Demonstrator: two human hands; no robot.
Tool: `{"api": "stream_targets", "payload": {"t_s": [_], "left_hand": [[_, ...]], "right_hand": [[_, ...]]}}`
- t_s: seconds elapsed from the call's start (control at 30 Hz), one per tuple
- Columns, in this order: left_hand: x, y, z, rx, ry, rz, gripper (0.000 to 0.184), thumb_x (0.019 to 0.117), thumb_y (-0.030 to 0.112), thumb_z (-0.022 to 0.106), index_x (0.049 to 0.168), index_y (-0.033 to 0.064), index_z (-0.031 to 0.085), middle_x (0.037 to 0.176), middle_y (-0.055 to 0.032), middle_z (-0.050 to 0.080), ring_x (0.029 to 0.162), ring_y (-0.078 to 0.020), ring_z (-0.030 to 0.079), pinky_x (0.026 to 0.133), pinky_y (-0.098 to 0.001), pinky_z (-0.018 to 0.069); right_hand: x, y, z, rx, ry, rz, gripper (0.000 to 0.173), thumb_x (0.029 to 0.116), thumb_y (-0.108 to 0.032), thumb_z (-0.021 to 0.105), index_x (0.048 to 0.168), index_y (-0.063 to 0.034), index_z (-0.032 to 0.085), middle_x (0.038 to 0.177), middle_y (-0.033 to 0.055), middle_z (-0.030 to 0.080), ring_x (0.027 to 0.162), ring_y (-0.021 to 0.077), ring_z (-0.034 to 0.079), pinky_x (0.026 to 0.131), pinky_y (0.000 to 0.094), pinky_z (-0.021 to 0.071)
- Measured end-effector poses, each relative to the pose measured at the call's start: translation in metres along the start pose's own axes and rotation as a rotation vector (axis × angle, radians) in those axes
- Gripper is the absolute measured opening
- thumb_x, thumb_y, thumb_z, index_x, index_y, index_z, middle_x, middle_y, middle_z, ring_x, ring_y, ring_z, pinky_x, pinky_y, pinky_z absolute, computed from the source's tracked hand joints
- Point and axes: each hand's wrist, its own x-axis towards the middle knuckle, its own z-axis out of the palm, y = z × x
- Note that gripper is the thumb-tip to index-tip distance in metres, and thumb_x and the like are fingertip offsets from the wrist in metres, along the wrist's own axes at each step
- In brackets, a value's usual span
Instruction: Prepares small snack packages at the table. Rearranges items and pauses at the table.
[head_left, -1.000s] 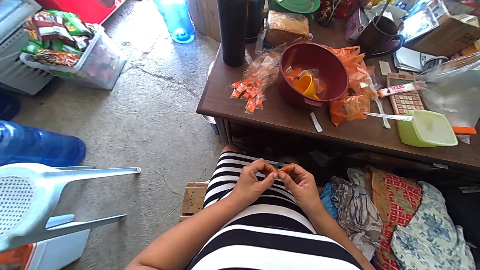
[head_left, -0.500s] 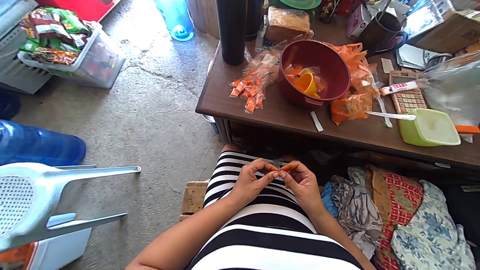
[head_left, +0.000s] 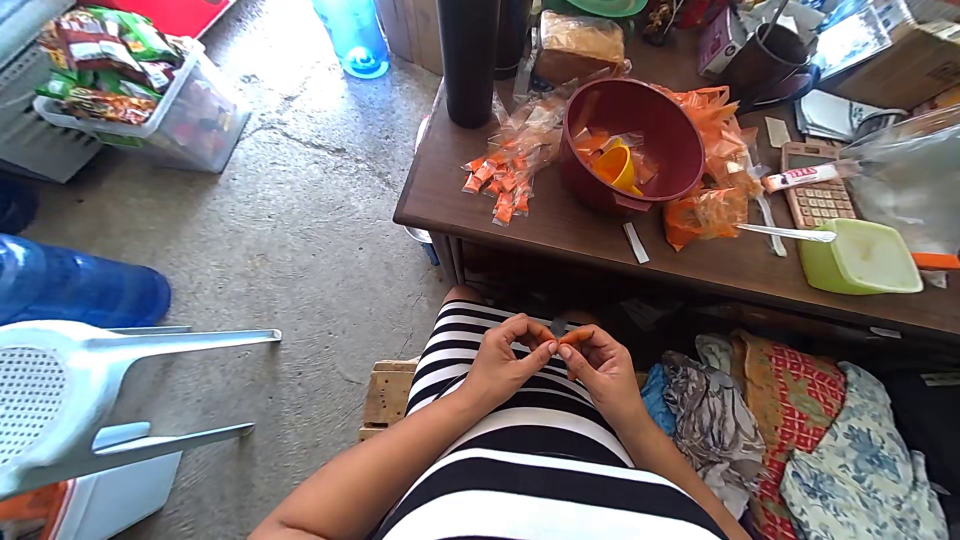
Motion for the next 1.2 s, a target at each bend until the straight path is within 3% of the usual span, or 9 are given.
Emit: {"api": "stream_targets", "payload": {"t_s": [0.27,0.73,1.2], "left_hand": [[-0.0002,-0.0010,-0.0004,-0.021,-0.003,-0.009,0.010,0.0941,0.010,0.069,0.096,0.0010,0.071,0.092,0.0046,0.067,0.087,0.0018,0.063,0.082,-0.0176,0.0536],[0.0022,0.0003,0.0017,-0.021,0.022,-0.006,0.008,0.0935,0.009,0.068,0.094,0.0015,0.067,0.093,0.0034,0.064,0.084,0.0012,0.062,0.078,-0.0175,0.0536],[0.0042,0.0001,0.0009,-0.048,0.006,-0.032,0.006,0.0919,0.008,0.069,0.092,0.0028,0.066,0.091,0.0049,0.064,0.084,0.0015,0.061,0.078,-0.0175,0.0531]], "right_hand": [[0.0004,0.0028,-0.0042,-0.056,-0.003,-0.045,0.008,0.0944,-0.010,0.069,0.100,-0.0068,0.074,0.098,-0.0051,0.066,0.072,-0.0050,0.057,0.063,0.0106,0.0508],[0.0012,-0.0034,-0.0037,-0.085,-0.001,0.000,0.013,0.0985,-0.009,0.061,0.099,-0.0038,0.073,0.096,-0.0049,0.065,0.070,-0.0056,0.055,0.062,0.0098,0.0489],[0.0061,-0.0013,-0.0063,0.050,-0.017,0.100,0.010,0.0956,-0.011,0.067,0.094,-0.0061,0.075,0.091,-0.0058,0.067,0.068,-0.0050,0.057,0.060,0.0108,0.0492]]}}
